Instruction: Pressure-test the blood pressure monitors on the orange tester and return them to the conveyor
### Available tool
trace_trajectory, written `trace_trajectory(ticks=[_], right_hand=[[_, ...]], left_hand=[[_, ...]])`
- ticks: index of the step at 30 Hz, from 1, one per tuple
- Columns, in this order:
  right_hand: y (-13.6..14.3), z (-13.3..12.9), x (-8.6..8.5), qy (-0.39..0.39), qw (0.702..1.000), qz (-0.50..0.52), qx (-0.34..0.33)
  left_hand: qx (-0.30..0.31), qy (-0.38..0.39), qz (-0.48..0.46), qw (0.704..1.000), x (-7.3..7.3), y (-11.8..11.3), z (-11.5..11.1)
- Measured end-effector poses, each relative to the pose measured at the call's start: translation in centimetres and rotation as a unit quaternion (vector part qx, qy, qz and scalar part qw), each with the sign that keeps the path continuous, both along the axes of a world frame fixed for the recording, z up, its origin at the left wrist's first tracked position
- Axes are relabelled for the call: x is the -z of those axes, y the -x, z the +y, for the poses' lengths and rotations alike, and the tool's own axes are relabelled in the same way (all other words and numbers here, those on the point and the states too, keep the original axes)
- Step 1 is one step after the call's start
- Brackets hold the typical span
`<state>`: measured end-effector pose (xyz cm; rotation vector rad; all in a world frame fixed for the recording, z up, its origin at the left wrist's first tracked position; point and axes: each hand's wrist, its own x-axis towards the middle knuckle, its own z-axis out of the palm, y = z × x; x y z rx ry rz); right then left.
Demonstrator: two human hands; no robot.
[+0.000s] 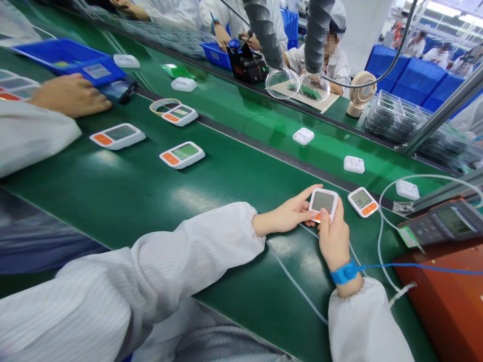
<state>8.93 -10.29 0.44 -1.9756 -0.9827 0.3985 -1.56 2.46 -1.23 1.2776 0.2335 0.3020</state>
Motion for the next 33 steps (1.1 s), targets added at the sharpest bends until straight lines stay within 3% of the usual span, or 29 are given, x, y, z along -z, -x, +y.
trace_trajectory(ticks=[33], right_hand=[[0.08,0.01,-0.09,-0.006,1.0,0.007,-0.003]], left_hand=[[-0.01,0.01,0.008,1.0,-0.52,0.04,-0.19]])
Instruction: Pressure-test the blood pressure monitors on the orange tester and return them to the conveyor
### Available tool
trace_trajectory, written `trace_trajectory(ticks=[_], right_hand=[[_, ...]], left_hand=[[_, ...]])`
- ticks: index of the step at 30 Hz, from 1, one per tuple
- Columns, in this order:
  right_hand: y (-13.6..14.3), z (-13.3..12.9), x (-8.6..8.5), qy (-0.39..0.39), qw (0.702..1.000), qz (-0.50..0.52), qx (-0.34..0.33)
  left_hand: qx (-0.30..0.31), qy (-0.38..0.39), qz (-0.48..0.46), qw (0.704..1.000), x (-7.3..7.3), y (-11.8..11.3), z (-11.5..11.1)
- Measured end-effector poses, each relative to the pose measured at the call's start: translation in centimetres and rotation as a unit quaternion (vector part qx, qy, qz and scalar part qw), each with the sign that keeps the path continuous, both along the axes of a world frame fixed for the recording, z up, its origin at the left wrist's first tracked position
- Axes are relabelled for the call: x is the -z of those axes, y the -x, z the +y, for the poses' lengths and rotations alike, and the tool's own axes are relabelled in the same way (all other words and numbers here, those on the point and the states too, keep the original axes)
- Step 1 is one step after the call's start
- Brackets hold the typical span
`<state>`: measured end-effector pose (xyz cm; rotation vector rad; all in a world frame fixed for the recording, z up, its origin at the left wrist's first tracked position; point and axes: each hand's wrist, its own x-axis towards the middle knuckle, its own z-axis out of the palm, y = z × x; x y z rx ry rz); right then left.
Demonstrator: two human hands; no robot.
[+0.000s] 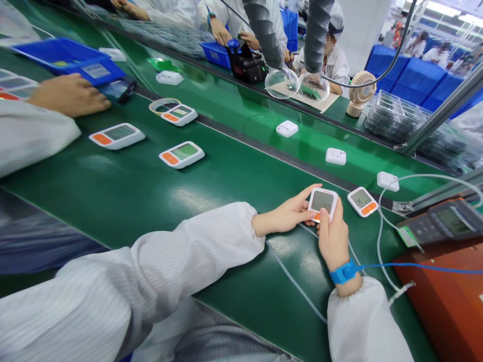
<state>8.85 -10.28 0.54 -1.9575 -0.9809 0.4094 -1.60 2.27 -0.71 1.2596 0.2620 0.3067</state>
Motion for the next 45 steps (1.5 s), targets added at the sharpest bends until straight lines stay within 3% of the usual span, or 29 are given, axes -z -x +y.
trace_trajectory(ticks=[6,9,15,18,23,25,27,30,33,37,41,45], right_hand=[[-0.2,0.0,0.1,0.0,1.0,-0.01,0.002],[-0.3,-0.1,0.0,0.009,0.996,-0.09,0.015],[-0.9,-0.2,-0.5,0.105,0.952,-0.28,0.069],[-1.6,-0.3,-0.3,0.113,0.945,-0.297,0.076],[-2.0,-0.3,0.0,0.079,0.96,-0.26,0.066],[-1.4,-0.3,0.1,0.041,0.968,-0.246,0.022],[-0.6,-0.3,0.3,0.002,0.967,-0.242,-0.077],[0.4,-0.1,0.8,-0.01,0.936,-0.278,-0.216],[0.5,0.0,1.3,0.005,0.926,-0.285,-0.248],[0.1,0.2,1.4,0.011,0.933,-0.262,-0.246],[-0.1,0.2,1.4,0.016,0.936,-0.262,-0.234],[0.0,0.3,1.6,0.013,0.953,-0.225,-0.201]], left_hand=[[0.002,-0.01,-0.001,1.0,0.5,-0.1,0.1],[-0.006,-0.02,-0.006,1.0,0.8,-0.1,0.1],[-0.069,-0.141,0.019,0.987,0.7,-0.2,0.2],[-0.116,-0.174,0.016,0.978,0.4,-0.1,0.5],[-0.208,-0.2,-0.023,0.957,-0.1,0.0,2.2],[-0.232,-0.215,-0.019,0.948,-0.1,0.0,3.1],[-0.255,-0.235,-0.005,0.938,0.0,0.0,3.8],[-0.274,-0.284,0.02,0.919,0.2,0.0,4.8],[-0.273,-0.4,0.042,0.874,-0.2,0.4,6.1],[-0.287,-0.581,0.15,0.746,-1.2,2.7,10.1],[-0.413,-0.541,0.391,0.62,-1.4,6.7,15.3],[-0.376,-0.456,0.557,0.583,-0.8,8.3,17.3]])
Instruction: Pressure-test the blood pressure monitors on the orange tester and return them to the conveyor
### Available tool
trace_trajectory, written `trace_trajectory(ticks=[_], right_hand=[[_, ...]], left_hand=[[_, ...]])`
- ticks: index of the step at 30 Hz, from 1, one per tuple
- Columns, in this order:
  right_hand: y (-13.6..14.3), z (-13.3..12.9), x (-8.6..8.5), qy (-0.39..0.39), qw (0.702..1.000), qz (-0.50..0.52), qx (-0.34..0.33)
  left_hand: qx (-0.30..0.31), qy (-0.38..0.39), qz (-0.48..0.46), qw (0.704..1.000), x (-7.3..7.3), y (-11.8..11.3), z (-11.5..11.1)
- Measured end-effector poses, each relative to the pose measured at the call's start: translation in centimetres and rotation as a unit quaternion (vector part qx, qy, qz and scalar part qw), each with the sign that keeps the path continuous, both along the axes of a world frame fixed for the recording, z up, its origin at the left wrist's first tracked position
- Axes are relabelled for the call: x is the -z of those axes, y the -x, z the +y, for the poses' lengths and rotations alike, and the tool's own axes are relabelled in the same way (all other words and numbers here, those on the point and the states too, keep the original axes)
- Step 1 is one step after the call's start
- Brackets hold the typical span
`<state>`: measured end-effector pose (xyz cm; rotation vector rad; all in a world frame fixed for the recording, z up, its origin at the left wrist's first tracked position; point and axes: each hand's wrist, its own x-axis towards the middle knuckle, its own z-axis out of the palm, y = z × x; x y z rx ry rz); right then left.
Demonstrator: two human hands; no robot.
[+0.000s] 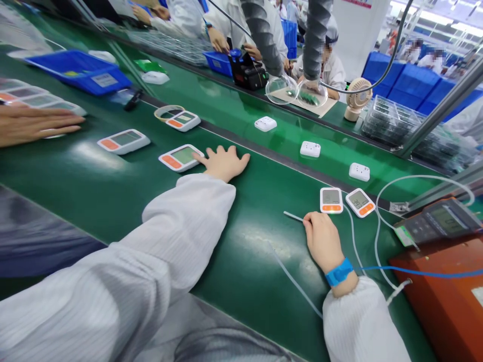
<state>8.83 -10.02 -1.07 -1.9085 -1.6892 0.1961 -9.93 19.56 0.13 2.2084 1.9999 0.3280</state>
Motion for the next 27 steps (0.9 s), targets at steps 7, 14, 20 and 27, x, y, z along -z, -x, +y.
trace_trajectory(ticks=[7,14,20,27], right_hand=[[0.4,-0.1,-0.1,-0.027,0.999,0.006,0.017],[0.3,-0.3,-0.5,-0.079,0.995,0.041,0.042],[0.5,-0.6,-0.5,-0.103,0.99,0.087,0.045],[0.4,-0.8,-1.3,-0.171,0.98,0.069,0.08]], left_hand=[[0.2,-0.052,0.006,0.978,-1.7,-3.4,-5.0],[0.274,0.006,-0.013,0.962,-1.2,-2.7,-4.2],[0.316,0.108,-0.329,0.883,-2.0,-5.3,-8.1],[0.287,0.572,-0.568,0.518,-0.8,-8.0,-18.1]])
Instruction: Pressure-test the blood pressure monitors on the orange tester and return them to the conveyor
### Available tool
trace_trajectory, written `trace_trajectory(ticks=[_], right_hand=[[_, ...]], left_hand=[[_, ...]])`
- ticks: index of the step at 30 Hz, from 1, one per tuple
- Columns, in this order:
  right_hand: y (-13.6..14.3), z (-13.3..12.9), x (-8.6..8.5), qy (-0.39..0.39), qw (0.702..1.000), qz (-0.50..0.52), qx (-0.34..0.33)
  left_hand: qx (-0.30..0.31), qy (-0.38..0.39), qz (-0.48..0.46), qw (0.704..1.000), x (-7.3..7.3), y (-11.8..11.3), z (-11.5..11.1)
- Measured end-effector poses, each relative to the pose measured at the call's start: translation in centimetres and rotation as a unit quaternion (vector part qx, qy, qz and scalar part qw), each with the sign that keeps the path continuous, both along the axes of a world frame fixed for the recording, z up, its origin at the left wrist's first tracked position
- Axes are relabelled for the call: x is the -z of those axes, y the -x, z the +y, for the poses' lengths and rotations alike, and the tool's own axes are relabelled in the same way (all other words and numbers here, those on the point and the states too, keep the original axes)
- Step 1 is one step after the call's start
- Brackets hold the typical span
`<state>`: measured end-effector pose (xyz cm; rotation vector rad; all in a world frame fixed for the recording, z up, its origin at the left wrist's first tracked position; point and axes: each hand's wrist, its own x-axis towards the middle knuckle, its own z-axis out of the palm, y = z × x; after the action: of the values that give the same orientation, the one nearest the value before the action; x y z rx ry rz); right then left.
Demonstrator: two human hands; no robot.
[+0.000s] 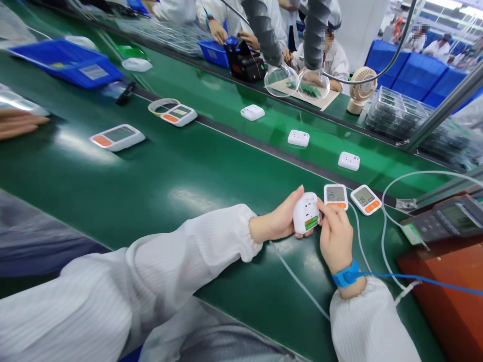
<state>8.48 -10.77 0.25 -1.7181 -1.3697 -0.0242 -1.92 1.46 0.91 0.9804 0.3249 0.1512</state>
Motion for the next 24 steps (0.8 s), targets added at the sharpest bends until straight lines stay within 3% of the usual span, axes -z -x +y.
trace_trajectory(ticks=[2,7,16,24], right_hand=[[0.0,0.1,-0.2,-0.006,1.0,0.002,0.019],[0.5,0.1,-0.4,-0.034,0.999,0.015,0.023],[0.8,-0.1,-0.7,-0.047,0.998,-0.02,-0.034],[0.8,-0.1,-0.8,-0.041,0.999,-0.016,-0.03]], left_hand=[[0.02,0.039,-0.014,0.999,0.7,0.0,-0.5],[-0.004,0.039,-0.034,0.999,1.1,-0.1,0.3],[-0.039,-0.088,-0.062,0.993,0.3,0.3,0.0],[-0.031,-0.12,-0.053,0.991,0.0,0.4,0.0]])
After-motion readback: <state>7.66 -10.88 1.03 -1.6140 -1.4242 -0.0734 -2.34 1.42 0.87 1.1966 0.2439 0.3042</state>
